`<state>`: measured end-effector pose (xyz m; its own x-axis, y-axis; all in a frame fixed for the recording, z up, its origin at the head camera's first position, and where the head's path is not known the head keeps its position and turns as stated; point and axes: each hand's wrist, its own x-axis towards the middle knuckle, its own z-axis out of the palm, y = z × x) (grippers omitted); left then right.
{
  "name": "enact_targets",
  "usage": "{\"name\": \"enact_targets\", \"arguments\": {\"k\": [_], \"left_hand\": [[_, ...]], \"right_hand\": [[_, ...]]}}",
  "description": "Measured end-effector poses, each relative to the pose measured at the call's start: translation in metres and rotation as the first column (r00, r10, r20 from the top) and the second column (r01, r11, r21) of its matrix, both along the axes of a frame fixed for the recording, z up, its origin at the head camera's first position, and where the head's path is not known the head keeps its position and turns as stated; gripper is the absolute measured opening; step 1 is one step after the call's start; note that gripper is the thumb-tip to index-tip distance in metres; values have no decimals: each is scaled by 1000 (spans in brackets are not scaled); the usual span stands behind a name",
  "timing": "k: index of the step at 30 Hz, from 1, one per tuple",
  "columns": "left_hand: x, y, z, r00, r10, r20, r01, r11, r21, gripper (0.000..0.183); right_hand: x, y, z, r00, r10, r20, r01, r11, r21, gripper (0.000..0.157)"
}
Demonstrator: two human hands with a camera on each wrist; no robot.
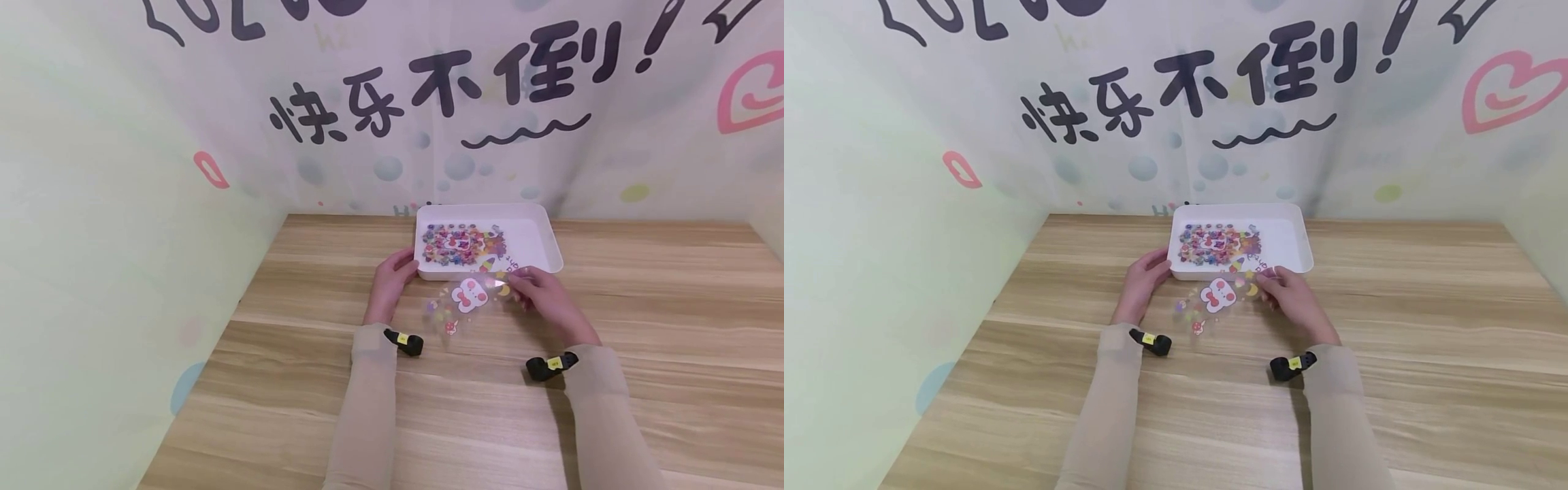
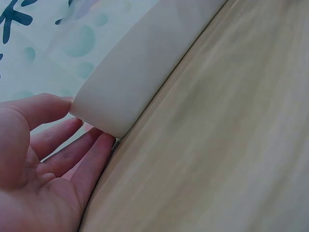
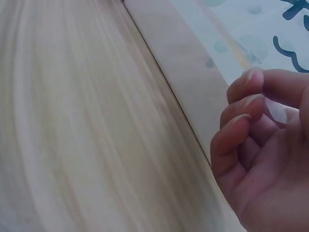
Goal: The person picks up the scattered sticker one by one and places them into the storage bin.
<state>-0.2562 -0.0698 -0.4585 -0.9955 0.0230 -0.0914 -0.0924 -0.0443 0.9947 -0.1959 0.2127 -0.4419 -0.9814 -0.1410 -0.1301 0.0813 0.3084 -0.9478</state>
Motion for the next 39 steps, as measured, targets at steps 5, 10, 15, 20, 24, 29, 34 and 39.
{"name": "enact_targets", "arguments": {"k": [5,10,15,20,24,29,34,39], "left_hand": [[0,0,0,1000,2,7,-2,1000,6,37],[1,0,0,1000,-1,4,1,1000,7,38],[0,0,-1,1000,-6,-1,6,1000,-13,37],[0,-2,-1,1000,-14,11,14,999,-39,37],[0,-2,-1,1000,-16,17,17,998,-54,38],[0,-2,-1,1000,-19,7,20,999,-49,40],[0,-2,-2,1000,-22,3,22,999,-28,40],[-1,-2,-3,1000,-16,9,17,1000,-18,39]], "right_hand": [[0,2,1,1000,-27,1,27,998,-60,43],[1,2,1,999,-37,-6,36,993,-112,42],[2,2,3,998,-58,-17,55,986,-155,42],[2,0,7,990,-140,-1,136,964,-230,39],[2,-2,9,983,-183,32,185,956,-227,40],[1,-2,7,976,-207,61,215,953,-214,44],[0,-4,8,971,-231,65,240,938,-252,46],[-3,-6,10,960,-269,76,279,919,-278,46]]}}
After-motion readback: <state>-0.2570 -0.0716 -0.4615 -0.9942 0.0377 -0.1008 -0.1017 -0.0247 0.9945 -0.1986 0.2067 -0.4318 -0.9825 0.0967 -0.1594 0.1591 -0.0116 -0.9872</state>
